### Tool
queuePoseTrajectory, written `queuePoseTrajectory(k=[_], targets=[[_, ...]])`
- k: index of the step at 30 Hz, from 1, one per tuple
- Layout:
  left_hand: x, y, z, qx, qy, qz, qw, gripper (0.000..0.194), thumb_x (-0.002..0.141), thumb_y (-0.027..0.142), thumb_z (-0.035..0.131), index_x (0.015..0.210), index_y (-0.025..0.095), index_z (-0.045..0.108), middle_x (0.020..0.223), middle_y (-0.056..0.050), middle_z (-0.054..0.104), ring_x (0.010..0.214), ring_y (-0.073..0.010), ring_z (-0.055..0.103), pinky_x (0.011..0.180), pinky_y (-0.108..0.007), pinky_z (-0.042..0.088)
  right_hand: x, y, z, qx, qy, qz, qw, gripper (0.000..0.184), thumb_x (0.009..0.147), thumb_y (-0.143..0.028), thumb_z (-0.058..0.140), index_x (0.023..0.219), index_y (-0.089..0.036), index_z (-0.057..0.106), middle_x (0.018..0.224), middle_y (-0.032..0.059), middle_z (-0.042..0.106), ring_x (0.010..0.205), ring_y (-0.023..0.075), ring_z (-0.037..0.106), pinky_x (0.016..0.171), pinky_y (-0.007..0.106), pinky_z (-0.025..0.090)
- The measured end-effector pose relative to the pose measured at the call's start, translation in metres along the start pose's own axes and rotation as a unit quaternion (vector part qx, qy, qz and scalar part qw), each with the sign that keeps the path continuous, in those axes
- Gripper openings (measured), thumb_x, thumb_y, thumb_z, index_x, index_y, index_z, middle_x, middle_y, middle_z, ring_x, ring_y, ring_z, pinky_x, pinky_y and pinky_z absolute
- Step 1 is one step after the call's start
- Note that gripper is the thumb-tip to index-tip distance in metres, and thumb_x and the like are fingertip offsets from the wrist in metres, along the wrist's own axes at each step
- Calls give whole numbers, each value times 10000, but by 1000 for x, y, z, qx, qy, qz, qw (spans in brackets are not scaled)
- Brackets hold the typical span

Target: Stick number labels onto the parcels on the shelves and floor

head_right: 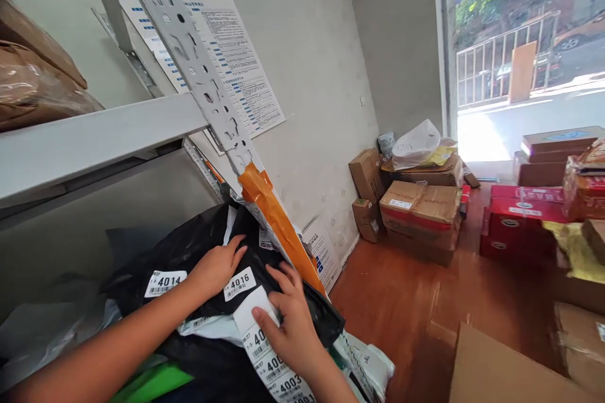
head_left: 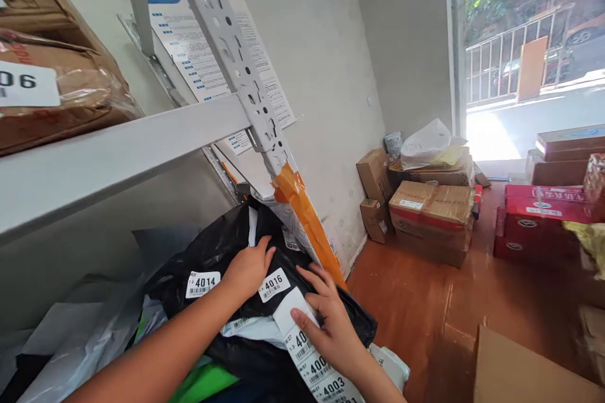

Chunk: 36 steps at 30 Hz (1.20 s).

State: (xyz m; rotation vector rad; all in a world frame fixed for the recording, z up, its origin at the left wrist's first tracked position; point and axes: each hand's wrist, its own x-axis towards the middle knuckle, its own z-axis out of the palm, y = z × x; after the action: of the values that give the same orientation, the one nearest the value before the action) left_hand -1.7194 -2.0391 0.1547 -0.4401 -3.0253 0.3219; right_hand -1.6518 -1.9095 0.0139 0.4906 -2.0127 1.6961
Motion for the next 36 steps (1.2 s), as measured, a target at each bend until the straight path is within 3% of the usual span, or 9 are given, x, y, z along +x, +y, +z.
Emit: queuePoseTrajectory(k=[4, 7, 16, 21, 23, 25, 29, 33, 36], targets=[[-16, 6, 8, 109, -47, -34, 992, 546, 906, 88, 258, 1452, 73, 268, 941, -213, 711, 874, -300, 697, 728, -404, 536, 1, -6, -5, 29, -25, 22, 999, 315, 845, -398, 583, 608, -205, 507, 1364, 120, 518, 1209, 280, 503, 999, 426, 404], [-31, 14, 15, 148, -76, -59, 984, 664, 808, -43, 268, 1463, 38, 190, 939, -233, 701, 853, -276, 702, 696, -364, 550, 15, -9, -14, 37, -29, 29, 998, 319, 841, -411, 591, 609, -201, 529, 1428, 123, 454, 1249, 285, 475, 1033, 436, 378], [-35, 12, 21, 158, -65, -56, 984, 671, 791, -65, 256, 1454, 33, 217, 899, -223, 708, 820, -250, 709, 676, -320, 558, 31, -2, 5, 23, -28, 4, 999, 245, 874, -368, 555, 704, -194, 590, 1392, 123, 506, 1300, 273, 427, 1078, 446, 343], [-35, 12, 22, 145, -73, -50, 986, 705, 754, -88, 242, 1452, -6, 180, 891, -241, 707, 821, -272, 706, 680, -366, 554, -15, 11, 13, -25, 152, -53, 987, 137, 874, -264, 546, 752, -216, 584, 1146, 123, 630, 1036, 262, 592, 872, 404, 484], [-30, 10, 18, 134, -73, -47, 987, 674, 785, -57, 252, 1453, -11, 176, 870, -240, 708, 820, -289, 704, 685, -392, 548, -44, 24, 25, -66, 253, -63, 963, 83, 882, -222, 515, 870, -227, 597, 960, 96, 630, 895, 243, 600, 760, 376, 491], [-24, 8, 8, 115, -65, -38, 990, 584, 877, 53, 260, 1458, 19, 208, 875, -232, 709, 825, -305, 701, 698, -413, 541, -66, 39, 40, -118, 327, -98, 932, 85, 887, -229, 494, 884, -227, 579, 939, 85, 595, 888, 244, 577, 803, 400, 464], [-26, 2, -29, 101, 4, 5, 995, 477, 946, 335, 351, 1399, 197, 406, 1032, -159, 679, 925, -310, 667, 758, -401, 517, -69, 53, 59, -153, 361, -153, 907, 148, 897, -224, 441, 1007, -186, 533, 1018, 109, 557, 956, 252, 544, 884, 452, 406], [-80, -11, -56, 100, 59, 7, 993, 450, 913, 390, 396, 1339, 276, 489, 1061, -101, 630, 974, -289, 611, 798, -371, 489, -26, 48, 62, -130, 383, -142, 904, 57, 886, -203, 470, 924, -204, 513, 902, 75, 558, 847, 223, 549, 753, 389, 430], [-154, -27, -44, 20, 73, 31, 997, 443, 889, 450, 360, 1274, 357, 557, 969, -61, 660, 870, -234, 631, 729, -317, 507, -1, 43, 65, -107, 405, -87, 904, 143, 878, -312, 491, 778, -209, 492, 811, 65, 529, 796, 230, 532, 741, 395, 418]])
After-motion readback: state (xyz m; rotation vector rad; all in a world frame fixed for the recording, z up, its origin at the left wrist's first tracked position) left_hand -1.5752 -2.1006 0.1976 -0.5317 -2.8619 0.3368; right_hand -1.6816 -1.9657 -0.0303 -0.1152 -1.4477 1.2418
